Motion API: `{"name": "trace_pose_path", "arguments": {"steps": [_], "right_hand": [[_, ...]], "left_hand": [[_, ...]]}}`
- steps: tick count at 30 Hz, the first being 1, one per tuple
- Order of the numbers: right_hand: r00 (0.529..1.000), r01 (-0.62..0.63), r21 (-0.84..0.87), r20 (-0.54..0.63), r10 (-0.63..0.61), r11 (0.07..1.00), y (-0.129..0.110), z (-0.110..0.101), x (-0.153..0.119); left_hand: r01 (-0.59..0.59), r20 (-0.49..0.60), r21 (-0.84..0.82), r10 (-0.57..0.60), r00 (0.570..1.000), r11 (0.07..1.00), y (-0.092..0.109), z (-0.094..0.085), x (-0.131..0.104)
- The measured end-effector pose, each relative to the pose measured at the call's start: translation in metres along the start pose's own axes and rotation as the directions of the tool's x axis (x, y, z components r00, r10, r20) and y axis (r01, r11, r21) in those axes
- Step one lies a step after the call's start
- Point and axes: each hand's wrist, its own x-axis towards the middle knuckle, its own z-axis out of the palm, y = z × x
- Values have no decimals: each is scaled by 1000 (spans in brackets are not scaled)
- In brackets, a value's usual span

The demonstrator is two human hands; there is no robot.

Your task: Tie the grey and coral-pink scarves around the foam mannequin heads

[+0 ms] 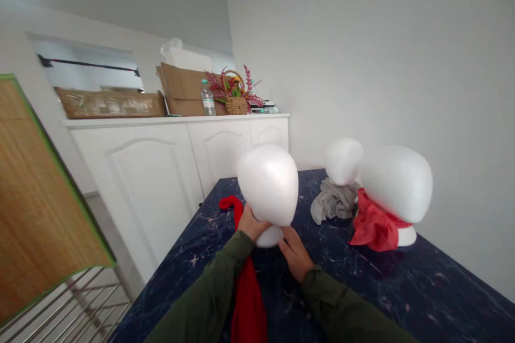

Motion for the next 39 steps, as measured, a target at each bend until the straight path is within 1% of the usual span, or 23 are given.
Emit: {"name": "trace_pose_path", "arguments": {"steps": [2, 3, 4, 5, 6, 8, 9, 11, 13, 14, 15, 19, 24, 28, 30, 36, 39], "right_hand": [[997, 39, -28, 73, -37, 999, -3, 3, -5], [993, 39, -43, 109, -34, 998, -4, 4, -6], [990, 27, -59, 139, -18, 998, -4, 5, -8], [987, 4, -73, 160, 8, 997, -5, 6, -8], [984, -25, -84, 172, 39, 996, -5, 6, -9], [979, -74, -95, 184, 91, 993, -5, 6, -9], [976, -89, -96, 190, 106, 991, -5, 5, -9], [969, -91, -98, 219, 111, 991, -7, 5, -8], [961, -84, -109, 253, 110, 990, -9, 4, -8], [957, -83, -119, 266, 112, 989, -10, 4, -8], [955, -84, -128, 274, 117, 988, -10, 4, -8], [953, -74, -150, 280, 114, 986, -12, 4, -8], [950, -47, -176, 297, 98, 983, -14, 3, -7], [947, -50, -188, 304, 107, 981, -17, 3, -7], [946, -45, -190, 307, 103, 981, -17, 3, -7], [941, -39, -201, 323, 104, 979, -19, 3, -7], [942, -39, -207, 319, 105, 978, -19, 4, -6]], "left_hand": [[-73, 9, 80, 73, 997, 994, -5, -21, 7], [-99, 11, 126, 98, 995, 987, -9, -34, 10], [-110, 5, 170, 110, 994, 979, -15, -47, 14], [-97, -9, 211, 101, 995, 973, -22, -62, 18], [-52, -42, 245, 65, 997, 968, -31, -76, 21], [94, -133, 272, -59, 989, 958, -51, -104, 24], [180, -196, 273, -129, 972, 945, -61, -116, 25], [341, -295, 263, -261, 919, 903, -79, -134, 23], [440, -340, 257, -346, 875, 861, -92, -144, 20], [462, -340, 261, -367, 866, 848, -97, -147, 18], [467, -330, 271, -375, 867, 842, -100, -148, 16], [424, -277, 319, -345, 897, 848, -106, -147, 15], [427, -270, 335, -348, 898, 840, -115, -147, 20], [342, -251, 369, -262, 932, 864, -125, -151, 22], [313, -245, 392, -230, 942, 865, -130, -153, 22], [346, -267, 337, -263, 927, 876, -137, -155, 20], [390, -274, 303, -313, 910, 870, -136, -154, 18]]}}
